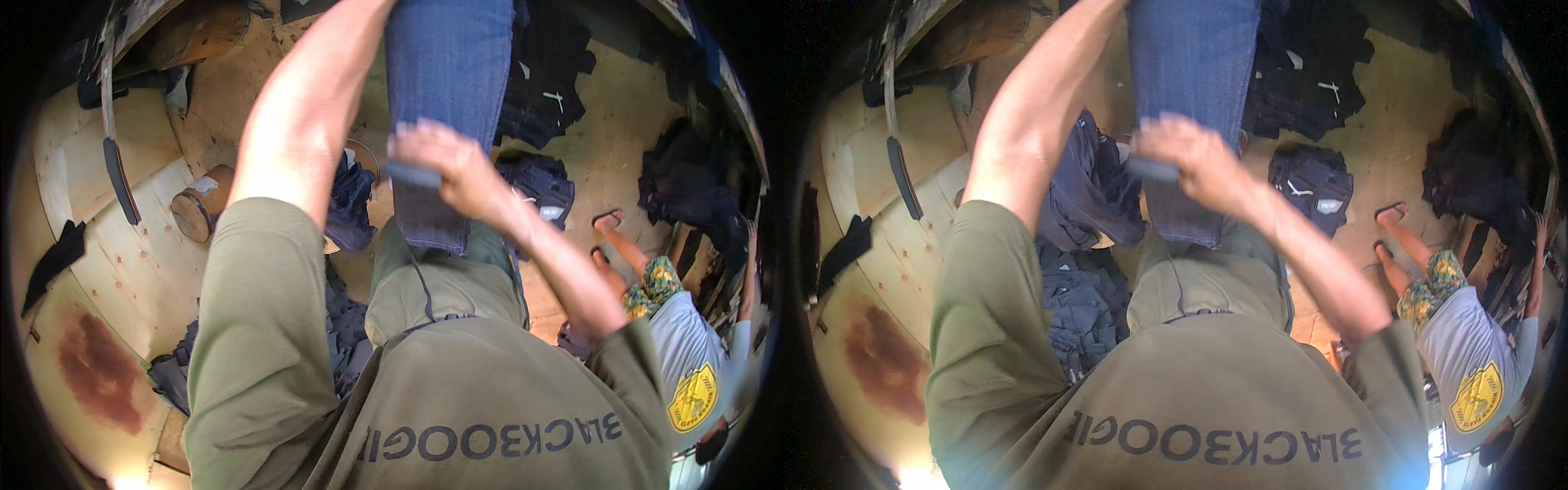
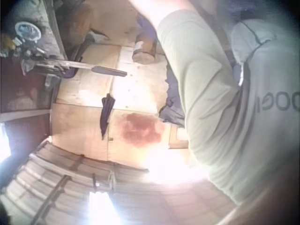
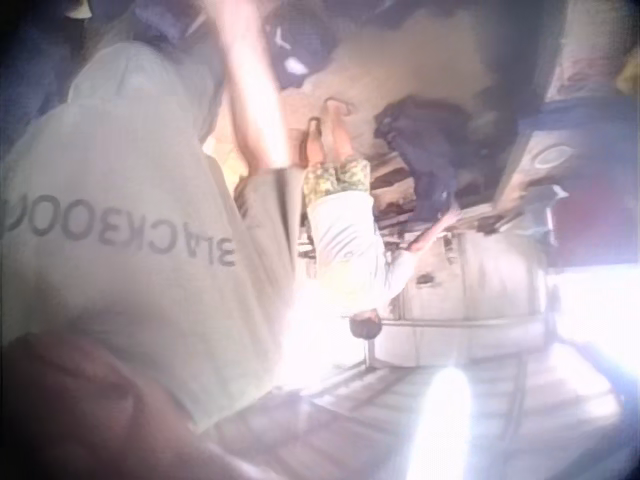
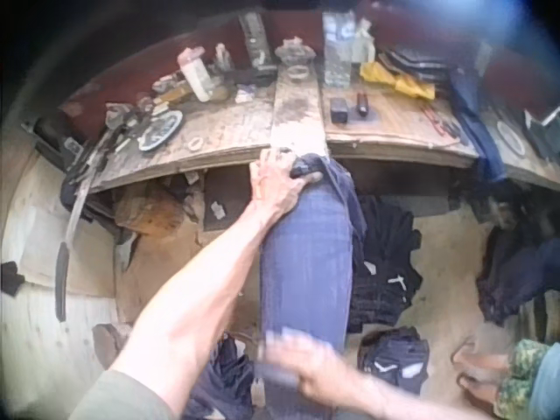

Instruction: The person repeatedly brushes a pair of dark blue jeans with a handheld brush while holding them on a wooden workbench. The person flips the jeans to treat both sides and continues brushing multiple times.

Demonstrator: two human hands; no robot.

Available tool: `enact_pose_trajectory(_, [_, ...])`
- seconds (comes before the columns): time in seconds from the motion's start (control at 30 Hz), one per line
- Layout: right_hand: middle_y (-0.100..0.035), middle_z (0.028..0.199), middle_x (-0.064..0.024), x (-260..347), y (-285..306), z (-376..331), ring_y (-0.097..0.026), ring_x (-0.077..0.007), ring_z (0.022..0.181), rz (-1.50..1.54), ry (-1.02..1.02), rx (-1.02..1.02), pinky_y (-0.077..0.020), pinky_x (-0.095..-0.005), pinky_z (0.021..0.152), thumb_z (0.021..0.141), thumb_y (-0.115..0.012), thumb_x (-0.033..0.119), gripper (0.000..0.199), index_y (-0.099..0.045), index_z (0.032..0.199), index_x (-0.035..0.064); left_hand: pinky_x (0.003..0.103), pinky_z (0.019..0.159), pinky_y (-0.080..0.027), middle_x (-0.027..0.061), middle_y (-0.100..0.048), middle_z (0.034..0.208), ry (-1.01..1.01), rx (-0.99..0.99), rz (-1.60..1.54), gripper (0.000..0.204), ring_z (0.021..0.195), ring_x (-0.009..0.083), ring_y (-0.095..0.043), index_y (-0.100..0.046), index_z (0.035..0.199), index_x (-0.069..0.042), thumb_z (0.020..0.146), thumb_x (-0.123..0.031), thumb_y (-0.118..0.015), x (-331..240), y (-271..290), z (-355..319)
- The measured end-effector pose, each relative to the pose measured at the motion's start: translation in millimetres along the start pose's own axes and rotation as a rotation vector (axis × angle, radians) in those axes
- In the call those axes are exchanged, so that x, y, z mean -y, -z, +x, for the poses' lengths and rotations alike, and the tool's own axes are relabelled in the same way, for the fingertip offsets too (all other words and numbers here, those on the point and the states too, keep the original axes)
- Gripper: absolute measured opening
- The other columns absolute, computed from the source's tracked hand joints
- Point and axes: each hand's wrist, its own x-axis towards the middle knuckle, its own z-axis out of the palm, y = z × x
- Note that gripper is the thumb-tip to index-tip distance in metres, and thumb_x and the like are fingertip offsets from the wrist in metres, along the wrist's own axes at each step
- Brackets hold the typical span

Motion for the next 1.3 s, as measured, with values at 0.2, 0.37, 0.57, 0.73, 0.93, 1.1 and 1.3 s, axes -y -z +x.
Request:
enact_pose_trajectory(0.2, [-0.078, 0.129, -0.0087, 28.7, -37.4, -103.0, -0.07, -0.0161, 0.121, 0.841, -0.445, -0.433, -0.0516, -0.034, 0.113, 0.105, -0.073, 0.012, 0.036, -0.072, 0.14, 0.0046, 0.058, 0.116, -0.041, 0.0254, -0.059, 0.148, 0.372, -0.072, -0.297, 0.098, 0.14, 0.0417, -0.054, -0.046, 0.159, 0.0, 0.09, -0.062, -0.08, -63.3, 131.4, -137.7])
enact_pose_trajectory(0.37, [-0.078, 0.124, -0.0054, 44.7, 32.9, -44.3, -0.067, -0.0119, 0.114, 0.489, -0.428, -0.488, -0.0533, -0.0305, 0.103, 0.11, -0.068, 0.032, 0.044, -0.071, 0.137, -0.0025, 0.042, 0.089, -0.062, 0.0201, -0.079, 0.109, 0.566, 0.906, -0.705, 0.042, 0.11, 0.0301, -0.077, -0.068, 0.134, 0.001, 0.099, -0.021, -0.074, -113.0, 233.7, -395.6])
enact_pose_trajectory(0.57, [-0.076, 0.104, -0.0014, 44.8, 64.3, 51.1, -0.064, -0.0109, 0.094, 0.05, -0.655, -0.427, -0.0512, -0.0305, 0.088, 0.103, -0.074, 0.049, 0.049, -0.078, 0.117, 0.0024, 0.045, 0.077, -0.052, 0.0204, -0.069, 0.085, 0.647, 0.541, -1.089, 0.041, 0.081, 0.0323, -0.067, -0.064, 0.106, 0.002, 0.107, -0.039, -0.059, -108.4, 208.4, -474.0])
enact_pose_trajectory(0.73, [-0.079, 0.109, -0.0027, 12.4, 34.0, 34.9, -0.07, -0.0127, 0.097, 0.528, -0.725, -0.535, -0.054, -0.0319, 0.09, 0.101, -0.078, 0.042, 0.043, -0.079, 0.121, 0.0041, 0.052, 0.077, -0.05, 0.031, -0.069, 0.092, 0.627, 0.491, -0.701, 0.051, 0.087, 0.0508, -0.066, -0.065, 0.103, 0.003, 0.108, -0.046, -0.059, -115.1, 219.7, -446.5])
enact_pose_trajectory(0.93, [-0.077, 0.113, -0.0084, 46.6, -16.0, -23.8, -0.07, -0.0164, 0.102, 0.232, -0.812, -0.598, -0.0546, -0.0362, 0.093, 0.099, -0.079, 0.046, 0.055, -0.075, 0.122, -0.0042, 0.052, 0.085, -0.051, 0.026, -0.07, 0.103, 0.36, 0.409, -0.811, 0.037, 0.1, 0.0485, -0.066, -0.068, 0.107, 0.001, 0.11, -0.034, -0.054, -96.3, 246.3, -547.5])
enact_pose_trajectory(1.1, [-0.077, 0.111, -0.0009, 124.0, -96.0, -103.4, -0.064, -0.0103, 0.102, 0.352, -0.723, -0.317, -0.0527, -0.0324, 0.093, 0.102, -0.077, 0.044, 0.051, -0.075, 0.132, 0.0034, 0.051, 0.088, -0.053, 0.0231, -0.074, 0.105, 0.75, 0.793, -0.465, 0.048, 0.104, 0.0426, -0.071, -0.071, 0.117, -0.005, 0.109, -0.048, -0.052, -35.0, 274.4, -639.2])
enact_pose_trajectory(1.3, [-0.079, 0.116, -0.0054, 48.8, -40.4, -150.7, -0.074, -0.0148, 0.106, 0.764, -0.574, -0.916, -0.058, -0.034, 0.094, 0.102, -0.075, 0.031, 0.038, -0.075, 0.127, 0.0024, 0.05, 0.121, -0.041, 0.0316, -0.054, 0.156, 0.836, 0.408, -0.701, 0.086, 0.147, 0.043, -0.052, -0.041, 0.158, 0.004, 0.103, -0.057, -0.065, -60.9, 221.0, -462.4])
